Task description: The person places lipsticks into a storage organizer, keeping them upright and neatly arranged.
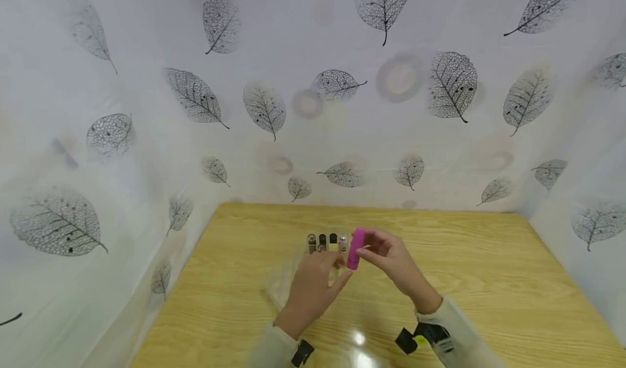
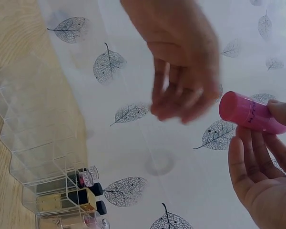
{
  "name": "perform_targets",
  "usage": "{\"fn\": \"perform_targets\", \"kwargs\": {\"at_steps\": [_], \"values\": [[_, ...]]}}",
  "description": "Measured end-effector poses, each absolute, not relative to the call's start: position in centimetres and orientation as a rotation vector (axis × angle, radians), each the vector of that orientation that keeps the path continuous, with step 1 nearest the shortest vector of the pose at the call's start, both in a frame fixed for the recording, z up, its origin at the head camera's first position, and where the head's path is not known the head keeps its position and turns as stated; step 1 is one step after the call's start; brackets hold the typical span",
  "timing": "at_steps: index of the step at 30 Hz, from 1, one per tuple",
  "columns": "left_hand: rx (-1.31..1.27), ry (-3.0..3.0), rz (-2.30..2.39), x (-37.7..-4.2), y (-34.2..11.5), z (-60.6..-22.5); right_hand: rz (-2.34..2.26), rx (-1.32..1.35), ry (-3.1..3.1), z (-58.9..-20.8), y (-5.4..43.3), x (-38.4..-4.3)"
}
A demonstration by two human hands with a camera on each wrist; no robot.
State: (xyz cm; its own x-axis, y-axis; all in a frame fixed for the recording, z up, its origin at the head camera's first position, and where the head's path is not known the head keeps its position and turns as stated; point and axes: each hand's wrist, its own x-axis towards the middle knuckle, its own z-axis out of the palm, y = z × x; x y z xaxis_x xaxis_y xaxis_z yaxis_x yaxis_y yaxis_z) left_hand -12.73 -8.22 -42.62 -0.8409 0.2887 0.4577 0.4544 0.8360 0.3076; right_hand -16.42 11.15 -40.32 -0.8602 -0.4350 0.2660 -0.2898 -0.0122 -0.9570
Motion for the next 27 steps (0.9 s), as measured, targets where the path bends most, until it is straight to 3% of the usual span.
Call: {"fn": "perform_targets", "kwargs": {"at_steps": [5, 12, 27], "values": [[-0.35, -2.639, -0.311, -14.1, -12.8, -45.2, -2.006, -0.772, 2.131, -40.2, 11.2, -16.6], [-0.023, -2.748, -0.307, -15.9, -18.4, -49.2, -1.997, -0.764, 2.144, -40.8, 10.7, -17.6], [-0.034, -2.758, -0.201, -16.1, -19.8, -52.7, -1.637, -0.823, 2.533, -45.8, 3.1, -24.3]]}}
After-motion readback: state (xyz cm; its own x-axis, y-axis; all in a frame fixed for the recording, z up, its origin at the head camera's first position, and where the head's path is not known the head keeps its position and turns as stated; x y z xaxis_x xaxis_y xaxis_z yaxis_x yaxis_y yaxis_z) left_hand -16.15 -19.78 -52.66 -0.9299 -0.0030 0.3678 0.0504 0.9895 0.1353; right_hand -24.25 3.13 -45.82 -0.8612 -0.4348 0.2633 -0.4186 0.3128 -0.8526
